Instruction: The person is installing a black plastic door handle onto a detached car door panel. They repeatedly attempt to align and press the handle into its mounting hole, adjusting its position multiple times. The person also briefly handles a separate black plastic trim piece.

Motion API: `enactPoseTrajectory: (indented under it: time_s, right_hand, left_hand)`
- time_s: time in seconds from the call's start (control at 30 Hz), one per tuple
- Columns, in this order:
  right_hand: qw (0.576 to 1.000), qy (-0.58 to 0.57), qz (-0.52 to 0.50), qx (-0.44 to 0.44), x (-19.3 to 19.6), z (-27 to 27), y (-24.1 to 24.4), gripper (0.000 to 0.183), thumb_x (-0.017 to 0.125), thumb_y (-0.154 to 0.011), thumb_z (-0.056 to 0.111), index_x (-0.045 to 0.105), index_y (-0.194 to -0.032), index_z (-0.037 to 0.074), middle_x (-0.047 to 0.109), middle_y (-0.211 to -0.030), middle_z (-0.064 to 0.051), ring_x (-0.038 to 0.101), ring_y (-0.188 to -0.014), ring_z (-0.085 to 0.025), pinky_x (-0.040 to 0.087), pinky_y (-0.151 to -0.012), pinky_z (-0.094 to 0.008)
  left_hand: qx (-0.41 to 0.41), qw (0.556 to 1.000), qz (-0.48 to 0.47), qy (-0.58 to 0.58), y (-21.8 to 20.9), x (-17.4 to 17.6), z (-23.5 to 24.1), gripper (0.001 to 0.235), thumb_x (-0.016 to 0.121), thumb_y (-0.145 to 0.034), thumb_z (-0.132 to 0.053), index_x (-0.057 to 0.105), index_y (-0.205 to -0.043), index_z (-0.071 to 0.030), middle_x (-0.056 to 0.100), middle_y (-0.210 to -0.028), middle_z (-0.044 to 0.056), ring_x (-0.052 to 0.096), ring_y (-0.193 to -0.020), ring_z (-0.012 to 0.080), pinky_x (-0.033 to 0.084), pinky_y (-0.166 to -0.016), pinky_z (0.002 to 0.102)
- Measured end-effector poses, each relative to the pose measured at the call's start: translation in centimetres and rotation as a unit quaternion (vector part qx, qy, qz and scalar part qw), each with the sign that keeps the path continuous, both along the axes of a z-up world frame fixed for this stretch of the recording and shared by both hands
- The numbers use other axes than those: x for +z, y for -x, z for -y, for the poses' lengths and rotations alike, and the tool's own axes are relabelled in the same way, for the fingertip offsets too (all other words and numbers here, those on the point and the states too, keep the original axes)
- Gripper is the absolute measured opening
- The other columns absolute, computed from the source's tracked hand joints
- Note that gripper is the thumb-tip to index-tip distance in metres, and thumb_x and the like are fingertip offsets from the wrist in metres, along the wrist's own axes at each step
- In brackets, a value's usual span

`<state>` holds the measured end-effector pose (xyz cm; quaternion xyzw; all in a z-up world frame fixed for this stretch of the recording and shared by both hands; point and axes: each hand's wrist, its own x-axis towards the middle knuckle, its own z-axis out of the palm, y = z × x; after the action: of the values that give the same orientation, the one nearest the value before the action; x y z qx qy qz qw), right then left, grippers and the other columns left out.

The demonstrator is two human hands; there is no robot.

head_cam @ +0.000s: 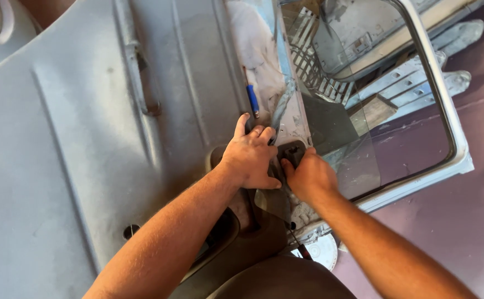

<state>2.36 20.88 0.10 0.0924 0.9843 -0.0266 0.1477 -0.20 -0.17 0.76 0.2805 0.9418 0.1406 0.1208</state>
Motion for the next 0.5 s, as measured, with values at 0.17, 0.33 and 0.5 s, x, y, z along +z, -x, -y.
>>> enactPoseTrajectory:
  time_s: [0.17, 0.33, 0.5]
  right_hand:
    - [0.998, -0.041, 0.008, 0.041, 1.4, 0.7, 0.2, 0.069, 0.064, -0.103, 0.060, 0.059, -0.128, -0.004, 0.076, -0.116, -0.025, 0.076, -0.118, -0.046, 0.061, -0.102, -0.057]
    - [0.998, -0.024, 0.036, -0.048, -0.5, 0.5, 0.3, 0.075, 0.060, -0.100, 0.072, 0.055, -0.128, 0.003, 0.078, -0.122, -0.022, 0.074, -0.123, -0.042, 0.058, -0.106, -0.056]
    - [0.995, -0.004, 0.061, -0.078, 1.1, 1.6, -0.2, 0.076, 0.055, -0.102, 0.070, 0.053, -0.131, 0.000, 0.076, -0.126, -0.025, 0.072, -0.127, -0.045, 0.057, -0.107, -0.057]
  left_hand:
    - [-0.001, 1.000, -0.006, -0.005, 0.2, -0.1, -0.3, 0.080, 0.071, -0.070, -0.084, 0.075, -0.126, -0.026, 0.052, -0.156, 0.002, 0.046, -0.151, 0.0239, 0.002, -0.134, 0.068]
    - [0.003, 1.000, -0.027, 0.015, 0.1, 0.1, -0.2, 0.079, 0.070, -0.069, -0.086, 0.076, -0.125, -0.030, 0.054, -0.154, -0.001, 0.048, -0.149, 0.0209, 0.006, -0.133, 0.067]
    - [0.004, 1.000, -0.029, -0.006, 0.2, -0.7, -0.4, 0.078, 0.072, -0.068, -0.085, 0.077, -0.119, -0.026, 0.054, -0.153, 0.000, 0.048, -0.148, 0.0223, 0.004, -0.133, 0.068]
